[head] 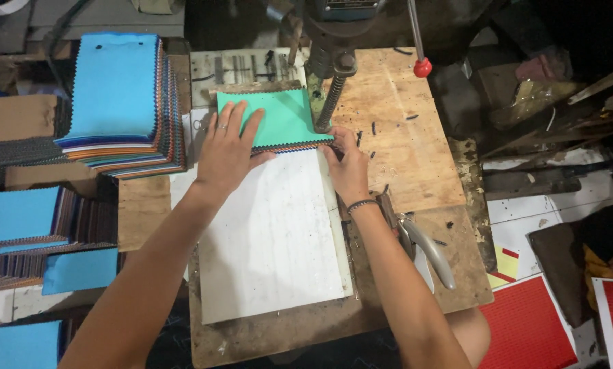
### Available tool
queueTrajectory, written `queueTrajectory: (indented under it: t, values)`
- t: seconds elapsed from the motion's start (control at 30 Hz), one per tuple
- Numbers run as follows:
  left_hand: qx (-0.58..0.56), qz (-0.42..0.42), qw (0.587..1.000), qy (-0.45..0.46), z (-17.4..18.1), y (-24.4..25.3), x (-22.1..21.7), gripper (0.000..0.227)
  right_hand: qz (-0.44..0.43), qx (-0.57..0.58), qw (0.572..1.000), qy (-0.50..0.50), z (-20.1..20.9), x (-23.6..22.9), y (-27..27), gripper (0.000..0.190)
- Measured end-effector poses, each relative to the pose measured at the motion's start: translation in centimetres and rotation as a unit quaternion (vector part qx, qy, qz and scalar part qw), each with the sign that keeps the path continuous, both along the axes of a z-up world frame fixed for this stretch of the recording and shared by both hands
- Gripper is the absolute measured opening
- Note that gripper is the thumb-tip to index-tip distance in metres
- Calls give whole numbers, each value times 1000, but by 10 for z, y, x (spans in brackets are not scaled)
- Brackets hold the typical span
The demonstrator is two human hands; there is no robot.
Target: The person uses a drill press to punch holes into the spine of a notebook. They then use pliers to insert a metal spiral binding into the holes. Finally, they stack the finished notebook with others.
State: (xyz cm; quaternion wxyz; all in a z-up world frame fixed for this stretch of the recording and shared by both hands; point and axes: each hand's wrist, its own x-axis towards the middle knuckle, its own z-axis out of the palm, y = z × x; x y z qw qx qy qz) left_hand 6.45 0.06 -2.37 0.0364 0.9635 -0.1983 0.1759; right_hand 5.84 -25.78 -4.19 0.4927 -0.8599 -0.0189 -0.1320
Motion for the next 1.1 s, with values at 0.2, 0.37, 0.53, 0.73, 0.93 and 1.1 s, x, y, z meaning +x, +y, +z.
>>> queueTrajectory:
  t: [0.2, 0.37, 0.53, 0.73, 0.93, 1.1]
  values:
    - [9, -3, 1000, -18, 2, -2, -2, 87, 8, 15, 1000, -5, -1, -1, -3, 39]
    - [7, -1, 999, -39, -2, -2, -1, 87, 26, 72, 997, 1, 3, -8, -4, 55]
    - [-6, -2, 1000, -29, 2, -4, -1, 87, -15, 35, 999, 1, -4, 1, -2, 46]
    - [0, 5, 999, -33, 1, -5, -2, 86, -32, 15, 999, 26, 9, -7, 4, 54]
    - [3, 5, 1000, -19, 2, -3, -2, 85, -25, -14, 1000, -6, 0, -2, 3, 32]
    - [-9, 16, 1000, 21, 4, -5, -3, 85, -21, -32, 999, -5, -2, -4, 1, 31]
